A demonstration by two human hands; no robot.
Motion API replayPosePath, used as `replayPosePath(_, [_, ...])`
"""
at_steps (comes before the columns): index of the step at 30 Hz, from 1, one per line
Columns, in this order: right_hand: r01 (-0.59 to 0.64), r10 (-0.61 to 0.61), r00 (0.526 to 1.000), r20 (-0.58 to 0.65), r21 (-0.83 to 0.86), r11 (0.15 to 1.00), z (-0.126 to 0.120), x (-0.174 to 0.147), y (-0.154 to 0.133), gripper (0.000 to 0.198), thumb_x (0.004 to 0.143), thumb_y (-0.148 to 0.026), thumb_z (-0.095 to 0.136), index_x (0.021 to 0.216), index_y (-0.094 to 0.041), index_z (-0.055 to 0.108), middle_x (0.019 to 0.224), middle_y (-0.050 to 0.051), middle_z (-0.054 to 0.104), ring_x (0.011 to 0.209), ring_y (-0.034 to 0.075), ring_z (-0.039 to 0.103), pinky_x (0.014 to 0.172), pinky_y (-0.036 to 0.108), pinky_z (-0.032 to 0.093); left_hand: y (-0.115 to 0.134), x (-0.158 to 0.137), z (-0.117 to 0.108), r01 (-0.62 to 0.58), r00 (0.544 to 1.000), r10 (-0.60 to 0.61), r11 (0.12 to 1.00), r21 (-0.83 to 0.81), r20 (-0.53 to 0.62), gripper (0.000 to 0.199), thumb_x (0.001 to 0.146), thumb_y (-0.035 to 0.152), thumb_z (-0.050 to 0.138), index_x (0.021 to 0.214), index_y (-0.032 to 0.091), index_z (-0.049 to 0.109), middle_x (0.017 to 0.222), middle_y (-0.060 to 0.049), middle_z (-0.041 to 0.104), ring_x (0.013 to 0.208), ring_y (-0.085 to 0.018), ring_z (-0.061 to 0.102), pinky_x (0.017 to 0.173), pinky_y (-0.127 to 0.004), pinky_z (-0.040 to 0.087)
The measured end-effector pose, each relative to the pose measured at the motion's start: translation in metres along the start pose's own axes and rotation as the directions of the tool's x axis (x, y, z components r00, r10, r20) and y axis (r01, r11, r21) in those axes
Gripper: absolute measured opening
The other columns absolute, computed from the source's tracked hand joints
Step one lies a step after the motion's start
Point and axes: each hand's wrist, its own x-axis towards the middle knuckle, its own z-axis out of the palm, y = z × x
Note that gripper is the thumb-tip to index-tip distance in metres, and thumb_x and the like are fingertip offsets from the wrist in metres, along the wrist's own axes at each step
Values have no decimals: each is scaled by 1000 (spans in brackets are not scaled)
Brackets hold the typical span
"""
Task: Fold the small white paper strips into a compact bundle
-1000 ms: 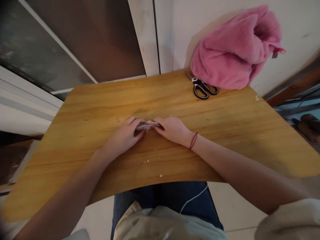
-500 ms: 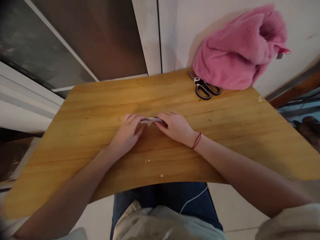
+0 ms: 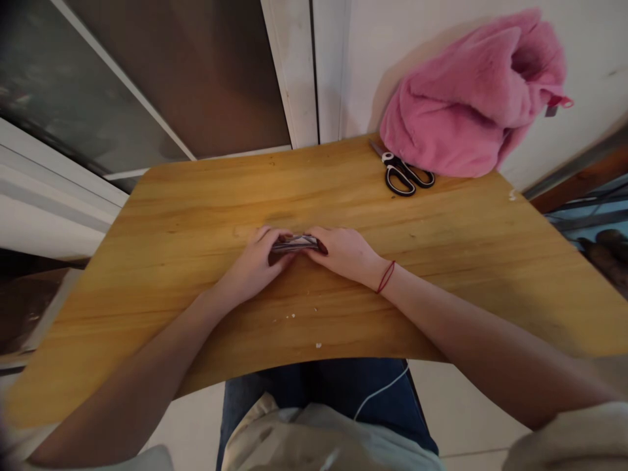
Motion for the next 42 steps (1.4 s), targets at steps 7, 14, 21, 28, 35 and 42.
replayPosePath(7, [24, -24, 999, 22, -31, 999, 3, 2, -1, 23, 95, -34, 50, 103, -17, 62, 95, 8, 72, 81, 21, 64, 69, 30, 42, 4, -1, 8, 76, 997, -76, 994, -78, 4, 44, 84, 22, 60, 124, 23, 44, 120, -8, 51, 114, -23, 47, 106, -47, 37])
replayPosePath(14, [82, -83, 996, 37, 15, 996, 6, 3, -2, 26, 95, -32, 51, 114, -16, 59, 98, 9, 71, 86, 21, 65, 73, 30, 44, 15, -1, 12, 46, 998, -41, 993, -111, 49, 43, 85, 23, 58, 125, 19, 41, 126, -11, 51, 118, -23, 45, 107, -44, 36])
replayPosePath(21, [49, -47, 998, 41, -48, 998, 3, 2, -2, 24, 95, -35, 51, 104, -16, 63, 89, 7, 71, 79, 21, 64, 68, 30, 43, 4, -2, 7, 76, 997, -76, 976, 204, -10, 60, 90, 49, 51, 136, 14, 36, 148, -19, 41, 140, -33, 31, 114, -55, 22])
replayPosePath(28, [86, -84, 994, 72, -25, 996, 7, 3, -4, 26, 96, -29, 48, 113, -14, 62, 107, 12, 71, 96, 25, 66, 81, 35, 47, 9, 0, 11, 21, 995, -33, 992, 121, 99, 65, 92, 47, 47, 144, 14, 24, 154, -18, 35, 148, -25, 20, 121, -51, 11])
replayPosePath(35, [103, -103, 995, 15, -16, 995, 6, 2, 1, 25, 95, -31, 50, 109, -14, 63, 96, 10, 72, 85, 23, 67, 74, 33, 48, 1, -1, 11, -34, 999, 35, 985, 168, -3, 47, 94, 39, 48, 132, 12, 44, 144, -17, 49, 144, -26, 31, 119, -49, 22])
replayPosePath(42, [85, -81, 994, 68, -62, 994, 5, 2, -2, 29, 96, -28, 48, 118, -13, 61, 105, 13, 72, 92, 26, 67, 78, 36, 48, 11, -5, 24, -11, 999, 20, 978, 208, -41, 47, 94, 34, 47, 134, 8, 42, 146, -20, 46, 142, -29, 33, 118, -52, 25])
